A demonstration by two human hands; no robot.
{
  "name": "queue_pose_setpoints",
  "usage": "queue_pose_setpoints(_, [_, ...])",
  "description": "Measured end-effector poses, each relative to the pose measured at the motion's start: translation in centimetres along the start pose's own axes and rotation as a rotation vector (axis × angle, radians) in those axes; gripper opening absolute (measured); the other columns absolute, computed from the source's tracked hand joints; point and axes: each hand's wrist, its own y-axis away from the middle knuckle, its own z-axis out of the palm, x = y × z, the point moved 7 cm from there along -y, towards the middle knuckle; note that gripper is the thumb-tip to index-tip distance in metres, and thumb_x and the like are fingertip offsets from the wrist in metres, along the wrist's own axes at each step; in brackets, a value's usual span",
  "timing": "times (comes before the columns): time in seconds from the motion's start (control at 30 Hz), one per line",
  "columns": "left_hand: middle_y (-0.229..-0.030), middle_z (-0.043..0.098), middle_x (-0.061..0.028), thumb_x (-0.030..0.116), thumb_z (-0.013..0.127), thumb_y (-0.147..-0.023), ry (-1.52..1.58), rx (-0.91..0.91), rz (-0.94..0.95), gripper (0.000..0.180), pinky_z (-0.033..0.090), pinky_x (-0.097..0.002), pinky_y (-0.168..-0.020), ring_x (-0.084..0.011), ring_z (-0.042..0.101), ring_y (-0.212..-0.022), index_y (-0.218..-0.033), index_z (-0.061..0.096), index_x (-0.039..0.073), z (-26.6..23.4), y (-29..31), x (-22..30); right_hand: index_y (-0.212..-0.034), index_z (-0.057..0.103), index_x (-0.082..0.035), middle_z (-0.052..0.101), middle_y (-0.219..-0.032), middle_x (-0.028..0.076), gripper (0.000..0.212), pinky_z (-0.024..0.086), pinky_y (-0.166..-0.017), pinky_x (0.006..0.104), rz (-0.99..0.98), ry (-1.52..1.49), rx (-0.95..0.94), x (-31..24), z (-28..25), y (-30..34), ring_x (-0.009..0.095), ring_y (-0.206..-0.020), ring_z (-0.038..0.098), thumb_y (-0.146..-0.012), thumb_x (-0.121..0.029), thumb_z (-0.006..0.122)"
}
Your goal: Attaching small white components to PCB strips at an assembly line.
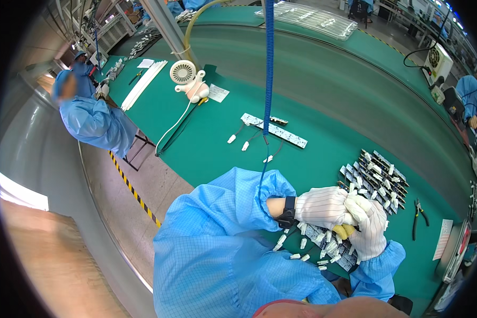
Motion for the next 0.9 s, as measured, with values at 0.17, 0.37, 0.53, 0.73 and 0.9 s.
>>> queue_pose_setpoints(0.17, [-0.096, 0.059, -0.0065, 0.035, 0.065, -0.082, 0.022, 0.011, -0.024, 0.031, 0.047, -0.0394, -0.074, -0.0272, 0.059, -0.089, -0.103, 0.062, 0.013, -0.4, -0.1, 0.0, -0.114, 0.062, -0.006, 0.065, -0.111, 0.010, 0.053, 0.049, -0.086, 0.0416, -0.005, -0.013, -0.015, 0.1, 0.1, 0.3, 0.028, -0.101, 0.064, -0.065, -0.015, 0.079])
queue_pose_setpoints(0.37, [-0.097, 0.061, -0.0078, 0.034, 0.067, -0.081, 0.033, -0.035, -0.009, 0.030, 0.049, -0.0395, -0.077, -0.0279, 0.061, -0.091, -0.100, 0.062, 0.011, 0.5, -0.2, -0.3, -0.115, 0.062, -0.009, 0.065, -0.114, 0.010, 0.055, 0.047, -0.089, 0.0416, 0.033, -0.018, -0.035, 0.4, 0.0, 0.8, 0.028, -0.102, 0.063, -0.063, -0.014, 0.080])
queue_pose_setpoints(0.53, [-0.095, 0.064, -0.0061, 0.028, 0.071, -0.077, 0.036, 0.012, -0.004, 0.028, 0.052, -0.0402, -0.077, -0.0275, 0.064, -0.087, -0.100, 0.065, 0.012, 0.0, 0.8, -0.7, -0.114, 0.063, -0.009, 0.065, -0.112, 0.009, 0.058, 0.047, -0.087, 0.0408, -0.003, -0.025, -0.004, 0.1, 0.0, 0.0, 0.027, -0.100, 0.064, -0.059, -0.013, 0.081])
queue_pose_setpoints(0.73, [-0.102, 0.063, -0.0060, 0.030, 0.070, -0.078, 0.044, -0.029, -0.029, 0.029, 0.050, -0.0387, -0.082, -0.0250, 0.063, -0.096, -0.102, 0.065, 0.013, 0.4, 0.5, -0.6, -0.116, 0.062, -0.006, 0.065, -0.110, 0.009, 0.059, 0.051, -0.081, 0.0389, 0.010, -0.054, -0.033, 0.3, -0.1, 0.2, 0.026, -0.100, 0.065, -0.059, -0.008, 0.080])
queue_pose_setpoints(0.9, [-0.101, 0.063, -0.0057, 0.032, 0.068, -0.081, 0.058, -0.048, -0.039, 0.028, 0.050, -0.0393, -0.082, -0.0253, 0.063, -0.096, -0.102, 0.065, 0.014, 0.7, 0.8, -0.8, -0.120, 0.060, -0.008, 0.065, -0.113, 0.009, 0.058, 0.050, -0.082, 0.0372, 0.007, -0.061, -0.050, 0.4, 0.0, 0.3, 0.026, -0.098, 0.066, -0.065, -0.013, 0.079])
